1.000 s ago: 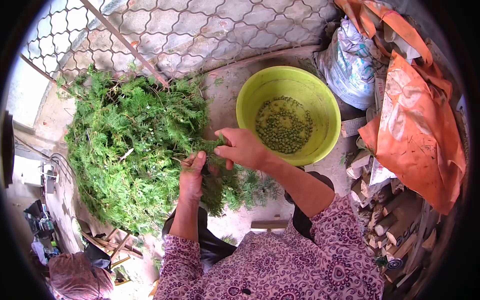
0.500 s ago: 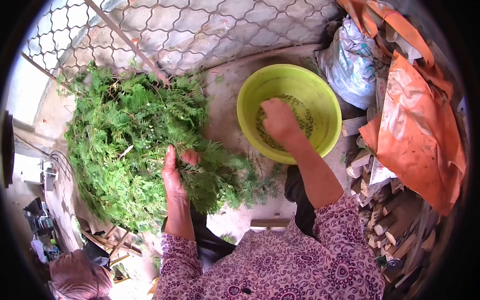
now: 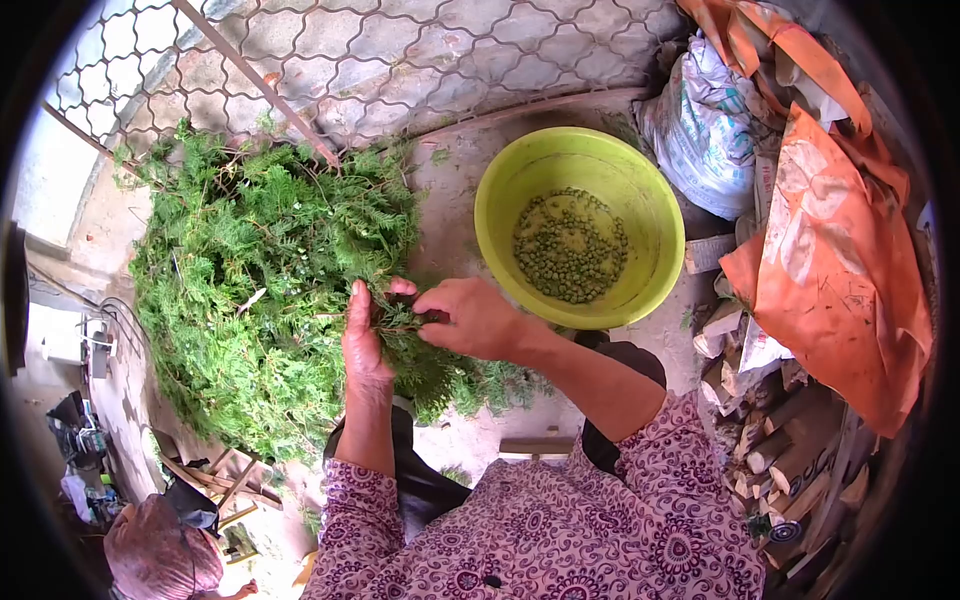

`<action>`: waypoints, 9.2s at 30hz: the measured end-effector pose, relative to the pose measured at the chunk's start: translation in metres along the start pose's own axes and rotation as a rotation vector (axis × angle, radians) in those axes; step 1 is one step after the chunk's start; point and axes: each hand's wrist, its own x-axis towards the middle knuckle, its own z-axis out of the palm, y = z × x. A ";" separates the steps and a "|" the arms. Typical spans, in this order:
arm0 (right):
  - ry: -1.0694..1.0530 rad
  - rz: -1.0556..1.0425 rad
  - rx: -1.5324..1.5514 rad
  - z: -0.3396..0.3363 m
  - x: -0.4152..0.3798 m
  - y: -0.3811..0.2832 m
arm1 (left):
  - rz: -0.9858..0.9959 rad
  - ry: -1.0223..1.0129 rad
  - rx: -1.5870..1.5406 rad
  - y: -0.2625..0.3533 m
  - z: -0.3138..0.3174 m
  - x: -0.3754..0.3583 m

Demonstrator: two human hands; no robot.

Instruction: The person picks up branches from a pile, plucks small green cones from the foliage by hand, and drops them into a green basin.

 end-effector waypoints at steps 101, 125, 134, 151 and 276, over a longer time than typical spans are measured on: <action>0.139 -0.137 -0.016 0.004 -0.007 -0.001 | -0.043 -0.053 -0.109 -0.015 0.001 0.008; 0.017 0.318 0.538 -0.001 0.000 0.011 | -0.266 -0.264 0.169 -0.008 -0.017 -0.008; -0.149 0.460 0.900 -0.007 -0.001 0.007 | -0.274 -0.315 0.033 -0.004 -0.019 -0.016; -0.083 0.228 0.465 -0.004 -0.001 0.004 | -0.177 -0.139 0.267 -0.003 -0.020 -0.012; 0.282 0.374 0.824 0.071 -0.054 -0.052 | -0.057 0.076 0.349 0.021 -0.061 -0.056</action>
